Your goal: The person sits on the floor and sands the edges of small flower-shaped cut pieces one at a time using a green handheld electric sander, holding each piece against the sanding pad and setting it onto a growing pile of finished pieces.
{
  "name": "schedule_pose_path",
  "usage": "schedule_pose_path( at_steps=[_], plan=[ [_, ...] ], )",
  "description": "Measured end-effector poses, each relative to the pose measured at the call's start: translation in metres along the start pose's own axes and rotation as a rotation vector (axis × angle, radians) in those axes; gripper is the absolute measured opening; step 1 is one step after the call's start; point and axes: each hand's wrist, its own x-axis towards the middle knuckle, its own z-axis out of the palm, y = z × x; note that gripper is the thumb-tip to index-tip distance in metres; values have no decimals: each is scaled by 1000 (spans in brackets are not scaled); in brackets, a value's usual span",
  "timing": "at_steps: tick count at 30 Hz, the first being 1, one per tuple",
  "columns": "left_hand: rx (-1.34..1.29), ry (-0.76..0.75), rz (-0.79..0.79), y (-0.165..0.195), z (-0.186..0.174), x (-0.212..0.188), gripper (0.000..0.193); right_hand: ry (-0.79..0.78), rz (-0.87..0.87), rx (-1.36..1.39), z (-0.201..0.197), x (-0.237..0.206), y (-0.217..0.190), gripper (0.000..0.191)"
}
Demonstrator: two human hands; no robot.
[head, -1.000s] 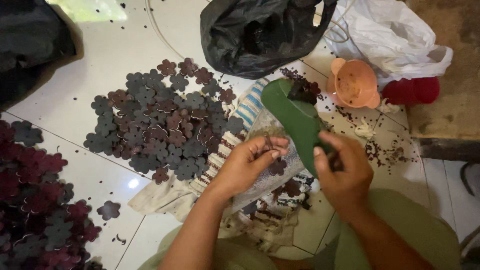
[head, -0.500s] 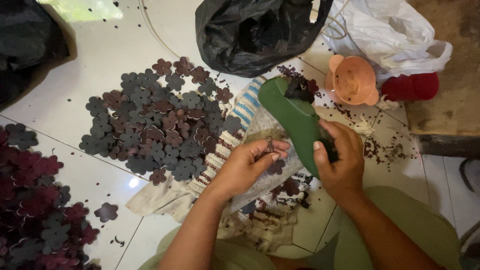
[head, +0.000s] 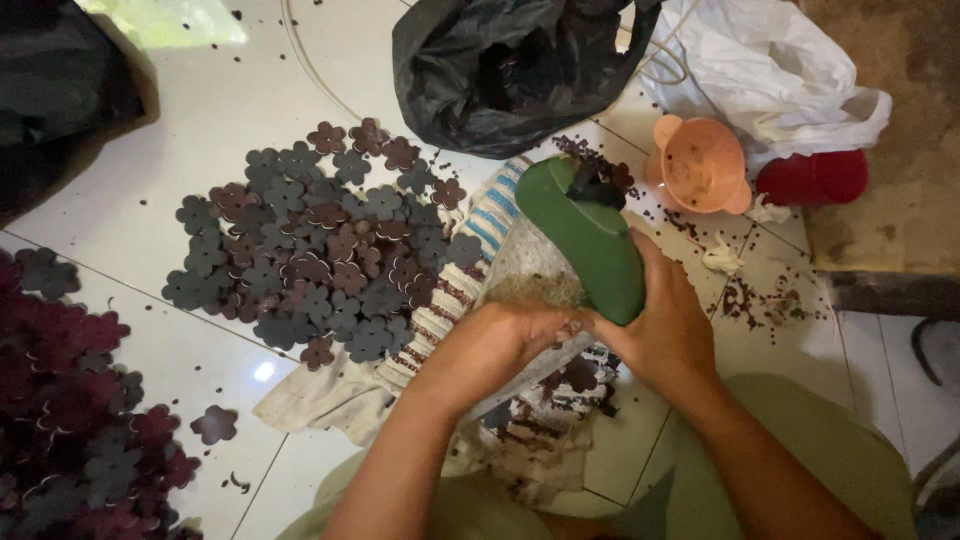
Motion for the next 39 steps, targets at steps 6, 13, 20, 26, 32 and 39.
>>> schedule_pose_path(
  at_steps=[6,13,20,26,32,39],
  plan=[
    [11,6,20,5,-4,-4,32,83,87,367,-45,-40,25,94],
    [9,-13,-69,-2,2,-7,32,798,-67,861,-95,-89,46,104],
    [151,-88,-88,-16,6,-8,9,-34,-36,203,-25,-136,48,114],
    [65,-43,-5,-17,-1,-3,16,-55,219,221,-25,-137,68,114],
    [12,-17,-9,-6,-6,0,37,772,47,941,-87,-92,67,114],
    [95,9,83,-9,-5,0,22,11,44,313,-26,-117,62,114]
  ],
)
